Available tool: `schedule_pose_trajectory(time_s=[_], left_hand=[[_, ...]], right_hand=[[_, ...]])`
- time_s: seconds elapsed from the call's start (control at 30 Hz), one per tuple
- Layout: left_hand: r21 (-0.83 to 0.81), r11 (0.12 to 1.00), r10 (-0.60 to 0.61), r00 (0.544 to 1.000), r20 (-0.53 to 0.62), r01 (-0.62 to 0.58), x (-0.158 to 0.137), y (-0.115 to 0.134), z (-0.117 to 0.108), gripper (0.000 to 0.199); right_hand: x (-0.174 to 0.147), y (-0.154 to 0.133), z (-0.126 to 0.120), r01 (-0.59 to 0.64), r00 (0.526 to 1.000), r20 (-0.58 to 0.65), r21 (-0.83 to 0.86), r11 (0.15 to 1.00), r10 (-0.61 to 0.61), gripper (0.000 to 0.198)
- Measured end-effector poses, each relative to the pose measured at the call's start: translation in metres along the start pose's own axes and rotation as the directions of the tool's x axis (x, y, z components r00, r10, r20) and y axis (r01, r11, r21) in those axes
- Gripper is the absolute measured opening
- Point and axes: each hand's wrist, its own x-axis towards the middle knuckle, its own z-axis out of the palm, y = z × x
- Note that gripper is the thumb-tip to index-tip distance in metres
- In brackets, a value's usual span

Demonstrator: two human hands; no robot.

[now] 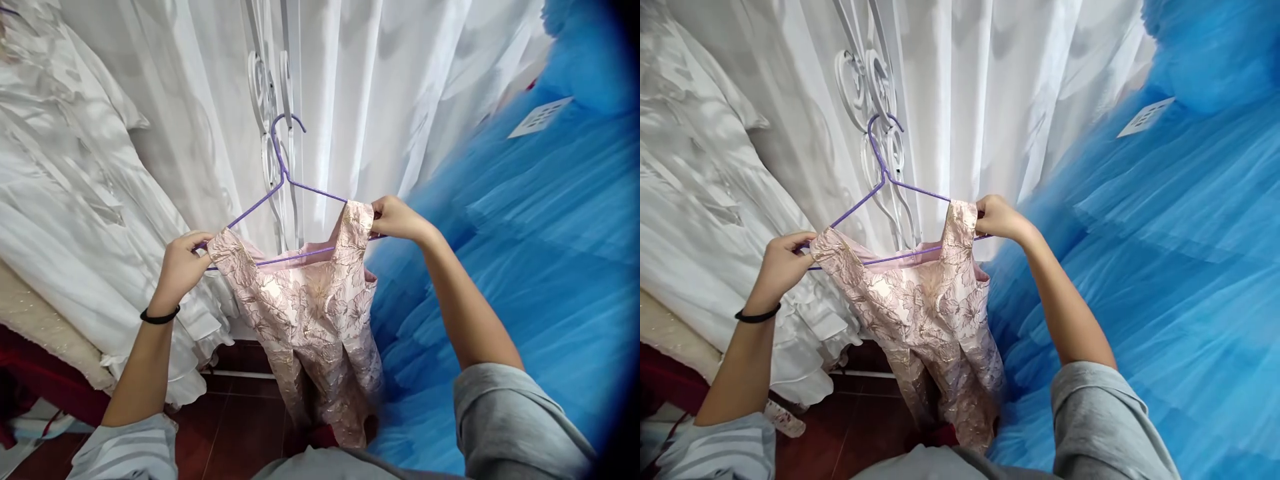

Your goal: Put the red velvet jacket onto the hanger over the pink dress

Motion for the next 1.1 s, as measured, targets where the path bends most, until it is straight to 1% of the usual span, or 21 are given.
schedule_pose_trajectory(time_s=[0.1, 0.17, 0.2, 0.27, 0.3, 0.37, 0.43, 0.53, 0.6, 0.63, 0.7, 0.77, 0.83, 0.87, 0.9, 0.93, 0.97, 1.0, 1.03, 1.07, 1.1], left_hand=[[-0.07, 0.998, 0.009, 0.988, 0.157, 0.002, 0.004, -0.002, -0.011, 0.031], [-0.148, 0.987, -0.025, 0.962, 0.27, 0.068, 0.008, 0.0, -0.018, 0.039], [-0.172, 0.98, -0.046, 0.95, 0.308, 0.104, 0.011, 0.002, -0.02, 0.041], [-0.169, 0.976, -0.077, 0.943, 0.323, 0.137, 0.016, 0.007, -0.022, 0.037], [-0.148, 0.98, -0.081, 0.949, 0.303, 0.131, 0.018, 0.009, -0.022, 0.035], [-0.098, 0.991, -0.07, 0.971, 0.231, 0.094, 0.022, 0.014, -0.018, 0.033], [-0.107, 0.992, -0.056, 0.989, 0.14, 0.072, 0.024, 0.016, -0.011, 0.031], [-0.196, 0.978, -0.074, 0.997, -0.026, 0.068, 0.025, 0.014, -0.001, 0.031], [-0.232, 0.972, -0.072, 0.988, -0.136, 0.039, 0.025, 0.01, 0.004, 0.032], [-0.224, 0.974, -0.061, 0.985, -0.163, 0.024, 0.025, 0.009, 0.006, 0.033], [-0.131, 0.991, -0.024, 0.99, -0.139, 0.006, 0.024, 0.009, 0.008, 0.035], [0.045, 0.999, 0.019, 0.997, -0.076, -0.016, 0.022, 0.012, 0.007, 0.036], [0.223, 0.972, 0.085, 0.995, -0.046, -0.073, 0.019, 0.015, 0.009, 0.036], [0.289, 0.951, 0.128, 0.99, -0.054, -0.107, 0.016, 0.015, 0.011, 0.035], [0.334, 0.933, 0.17, 0.982, -0.079, -0.134, 0.011, 0.013, 0.014, 0.037], [0.353, 0.924, 0.201, 0.971, -0.132, -0.144, 0.003, 0.009, 0.02, 0.044], [0.346, 0.929, 0.218, 0.952, -0.213, -0.135, -0.009, 0.002, 0.027, 0.051], [0.318, 0.942, 0.208, 0.925, -0.318, -0.102, -0.027, -0.008, 0.037, 0.059], [0.256, 0.965, 0.162, 0.884, -0.439, -0.049, -0.051, -0.02, 0.049, 0.061], [0.192, 0.981, 0.094, 0.838, -0.537, 0.013, -0.081, -0.034, 0.063, 0.058], [0.131, 0.983, -0.019, 0.793, -0.609, 0.125, -0.116, -0.049, 0.079, 0.056]], right_hand=[[-0.009, -0.002, 0.002, -0.008, 0.99, -0.139, -0.212, 0.977, -0.022, 0.023], [-0.016, 0.0, -0.001, 0.056, 0.978, -0.181, -0.25, 0.967, -0.104, 0.007], [-0.02, 0.001, -0.003, 0.113, 0.974, -0.167, -0.214, 0.97, -0.15, 0.012], [-0.025, 0.003, -0.008, 0.21, 0.974, -0.078, -0.035, 0.977, -0.213, 0.041], [-0.027, 0.005, -0.01, 0.221, 0.975, -0.016, 0.083, 0.972, -0.22, 0.049], [-0.027, 0.006, -0.012, 0.16, 0.979, 0.078, 0.284, 0.945, -0.19, 0.051], [-0.024, 0.006, -0.009, 0.096, 0.99, 0.063, 0.361, 0.927, -0.127, 0.046], [-0.016, 0.002, 0.005, 0.125, 0.986, -0.141, 0.291, 0.948, -0.087, 0.038], [-0.012, 0.0, 0.019, 0.176, 0.95, -0.295, 0.236, 0.956, -0.102, 0.035], [-0.01, -0.001, 0.026, 0.193, 0.93, -0.351, 0.223, 0.956, -0.106, 0.035], [-0.008, 0.001, 0.038, 0.208, 0.908, -0.405, 0.207, 0.956, -0.11, 0.035], [-0.008, 0.003, 0.048, 0.2, 0.91, -0.396, 0.161, 0.966, -0.123, 0.036], [-0.009, 0.005, 0.052, 0.175, 0.908, -0.396, 0.061, 0.983, -0.137, 0.037], [-0.01, 0.007, 0.054, 0.164, 0.897, -0.416, -0.009, 0.986, -0.153, 0.038], [-0.012, 0.008, 0.056, 0.157, 0.875, -0.449, -0.087, 0.984, -0.18, 0.04], [-0.016, 0.011, 0.06, 0.153, 0.84, -0.496, -0.17, 0.973, -0.219, 0.042], [-0.022, 0.015, 0.066, 0.148, 0.785, -0.558, -0.252, 0.956, -0.269, 0.044], [-0.032, 0.021, 0.077, 0.142, 0.705, -0.628, -0.332, 0.933, -0.33, 0.048], [-0.047, 0.028, 0.093, 0.13, 0.602, -0.694, -0.403, 0.906, -0.395, 0.05], [-0.066, 0.036, 0.114, 0.112, 0.503, -0.741, -0.454, 0.884, -0.444, 0.052], [-0.088, 0.045, 0.14, 0.108, 0.414, -0.768, -0.492, 0.864, -0.489, 0.051]])
